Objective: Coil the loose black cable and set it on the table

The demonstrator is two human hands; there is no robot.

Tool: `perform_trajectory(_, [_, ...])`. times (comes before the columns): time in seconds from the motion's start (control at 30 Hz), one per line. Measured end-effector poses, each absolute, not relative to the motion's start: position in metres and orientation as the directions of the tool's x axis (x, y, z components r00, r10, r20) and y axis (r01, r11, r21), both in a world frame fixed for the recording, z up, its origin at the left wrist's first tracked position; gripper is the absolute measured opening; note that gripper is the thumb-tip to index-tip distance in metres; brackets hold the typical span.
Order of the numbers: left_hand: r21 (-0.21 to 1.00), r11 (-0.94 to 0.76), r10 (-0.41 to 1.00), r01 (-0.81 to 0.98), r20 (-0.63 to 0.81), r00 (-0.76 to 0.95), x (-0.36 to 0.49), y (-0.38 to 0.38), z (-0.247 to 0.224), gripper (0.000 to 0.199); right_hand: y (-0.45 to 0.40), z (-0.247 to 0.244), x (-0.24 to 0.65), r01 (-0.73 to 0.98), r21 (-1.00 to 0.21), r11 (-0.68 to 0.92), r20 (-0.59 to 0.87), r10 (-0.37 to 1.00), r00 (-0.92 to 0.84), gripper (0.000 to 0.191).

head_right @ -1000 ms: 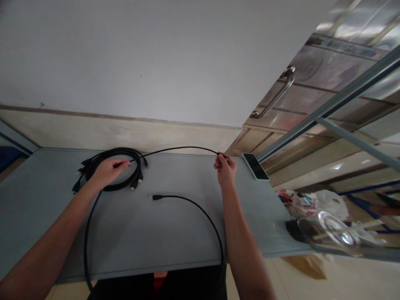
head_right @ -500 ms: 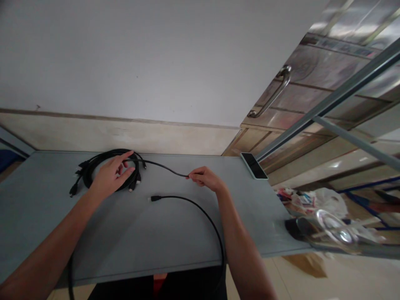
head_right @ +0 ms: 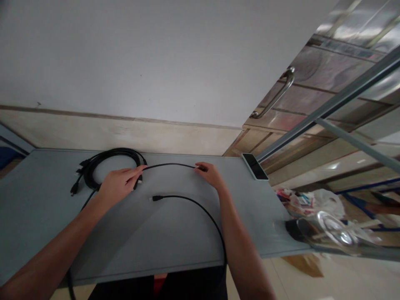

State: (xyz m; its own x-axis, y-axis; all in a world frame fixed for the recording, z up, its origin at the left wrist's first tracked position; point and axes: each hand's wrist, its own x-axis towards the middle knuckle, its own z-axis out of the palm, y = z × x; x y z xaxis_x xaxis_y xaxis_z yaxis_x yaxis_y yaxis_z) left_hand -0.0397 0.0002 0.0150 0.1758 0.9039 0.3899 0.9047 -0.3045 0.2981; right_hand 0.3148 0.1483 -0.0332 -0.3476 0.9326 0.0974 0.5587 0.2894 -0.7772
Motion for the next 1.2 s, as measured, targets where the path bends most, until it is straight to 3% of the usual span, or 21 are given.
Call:
perform_trajectory(0.17, [0.396,-0.230,0.910,0.889,0.412,0.052,-0.038,0.002,0.017,0.040,0.144,-0.031,0.311,0.526,-0.800,0.287,0.069,0.916,-0.394,0.052])
perform_trajectory(0.23, [0.403,-0.206,0.918,0.892,0.395,0.033,-0.039,0.002,0.017,0.043,0.134,-0.022,0.306,0.578,-0.750,0.321,0.094,0.917,-0.387,0.054])
perform_trajectory(0.37, [0.373,-0.190,0.931,0.908,0.363,0.045,-0.037,0.002,0.015,0.045,0.089,-0.001,0.297,0.760,-0.515,0.397,0.061,0.901,-0.429,0.036])
perform_trajectory(0.47, [0.334,-0.189,0.938,0.923,0.339,0.069,-0.035,0.001,0.011,0.050,0.047,0.002,0.289,0.794,-0.439,0.421,-0.149,0.837,-0.526,0.021])
perform_trajectory(0.53, [0.321,-0.204,0.944,0.925,0.316,0.098,-0.032,0.000,0.009,0.054,0.028,-0.003,0.281,0.798,-0.450,0.402,-0.146,0.848,-0.510,0.015])
perform_trajectory(0.6, [0.334,-0.245,0.941,0.910,0.309,0.140,-0.027,-0.002,0.008,0.053,0.017,-0.010,0.272,0.770,-0.518,0.373,-0.082,0.874,-0.479,0.024])
perform_trajectory(0.73, [0.365,-0.311,0.921,0.878,0.343,0.184,-0.012,-0.007,0.007,0.034,0.012,-0.006,0.249,0.621,-0.695,0.363,0.020,0.873,-0.488,0.030])
perform_trajectory(0.83, [0.357,-0.328,0.911,0.875,0.364,0.193,-0.005,-0.011,0.009,0.033,0.007,0.014,0.235,0.529,-0.752,0.394,0.047,0.832,-0.552,0.034])
perform_trajectory(1.07, [0.304,-0.462,0.868,0.833,0.347,0.354,-0.024,-0.010,0.019,0.032,-0.008,0.044,0.228,0.504,-0.623,0.598,-0.060,0.606,-0.793,0.033])
perform_trajectory(1.2, [0.323,-0.445,0.863,0.835,0.404,0.303,-0.041,-0.005,0.021,0.032,0.003,0.034,0.248,0.560,-0.611,0.560,-0.054,0.676,-0.735,0.034])
